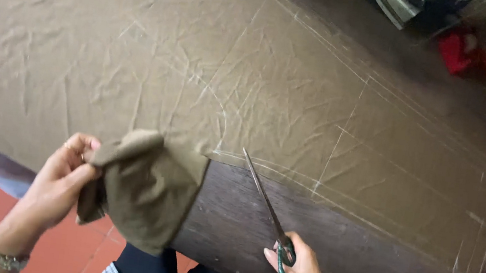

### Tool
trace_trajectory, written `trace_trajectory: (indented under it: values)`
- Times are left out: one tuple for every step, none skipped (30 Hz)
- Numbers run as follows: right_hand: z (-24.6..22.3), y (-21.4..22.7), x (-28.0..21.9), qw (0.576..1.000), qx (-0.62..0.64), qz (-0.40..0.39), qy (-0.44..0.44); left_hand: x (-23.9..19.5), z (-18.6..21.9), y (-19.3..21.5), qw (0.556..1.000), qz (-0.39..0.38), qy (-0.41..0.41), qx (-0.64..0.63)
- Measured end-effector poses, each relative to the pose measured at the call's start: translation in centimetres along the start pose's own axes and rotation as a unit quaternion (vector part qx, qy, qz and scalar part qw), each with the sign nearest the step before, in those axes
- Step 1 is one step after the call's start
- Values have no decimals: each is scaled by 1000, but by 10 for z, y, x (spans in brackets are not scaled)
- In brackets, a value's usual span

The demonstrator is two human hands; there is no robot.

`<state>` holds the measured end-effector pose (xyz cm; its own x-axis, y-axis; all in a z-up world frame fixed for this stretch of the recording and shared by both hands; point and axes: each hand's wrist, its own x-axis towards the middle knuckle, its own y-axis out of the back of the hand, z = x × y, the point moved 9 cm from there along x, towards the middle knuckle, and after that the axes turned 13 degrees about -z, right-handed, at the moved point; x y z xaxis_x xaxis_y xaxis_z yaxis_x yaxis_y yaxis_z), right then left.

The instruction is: Cutting brown fabric with tailor scissors along chalk-marked pattern lines on a cutting table.

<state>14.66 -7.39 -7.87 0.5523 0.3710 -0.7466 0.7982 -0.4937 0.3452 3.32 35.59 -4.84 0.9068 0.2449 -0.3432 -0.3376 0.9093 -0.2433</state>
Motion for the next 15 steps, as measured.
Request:
trace_trajectory:
  values:
    - [-4, -5, -4, 1000, 7, 7, -5, 1, -5, 7, 1000, -11, 3, 2]
    - [-6, -12, -6, 1000, 13, 1, -18, 2, -11, 16, 1000, -7, 12, 5]
    - [-8, -20, -7, 999, 20, -5, -30, 4, -18, 26, 1000, -4, 21, 7]
    - [-13, -27, -11, 999, 26, 2, -36, 7, -18, 30, 1000, -14, 24, 9]
    - [-16, -34, -15, 998, 33, 6, -50, 8, -27, 38, 997, -1, 76, 17]
    - [-18, -41, -21, 997, 39, 6, -65, 4, -36, 46, 991, 15, 130, 25]
    - [-12, -50, -22, 996, 44, 9, -72, 2, -33, 43, 990, 8, 136, 27]
    - [-3, -62, -20, 990, 104, -6, -92, 5, -27, 43, 987, 8, 137, 81]
    - [5, -74, -18, 980, 164, -21, -112, 8, -20, 42, 981, 7, 136, 136]
    - [8, -83, -19, 978, 170, -18, -115, 11, -3, 29, 980, 1, 139, 139]
    - [10, -92, -20, 968, 226, -12, -108, 11, 8, 22, 958, 16, 191, 211]
    - [12, -98, -19, 955, 278, -5, -98, 12, 21, 14, 929, 34, 238, 281]
    - [-5, -93, -25, 954, 283, -2, -100, 12, 17, 17, 928, 29, 239, 284]
    - [-22, -94, -31, 955, 268, -48, -115, 16, 23, 14, 922, 9, 183, 340]
    - [-38, -95, -37, 954, 253, -93, -129, 18, 29, 10, 911, -11, 126, 394]
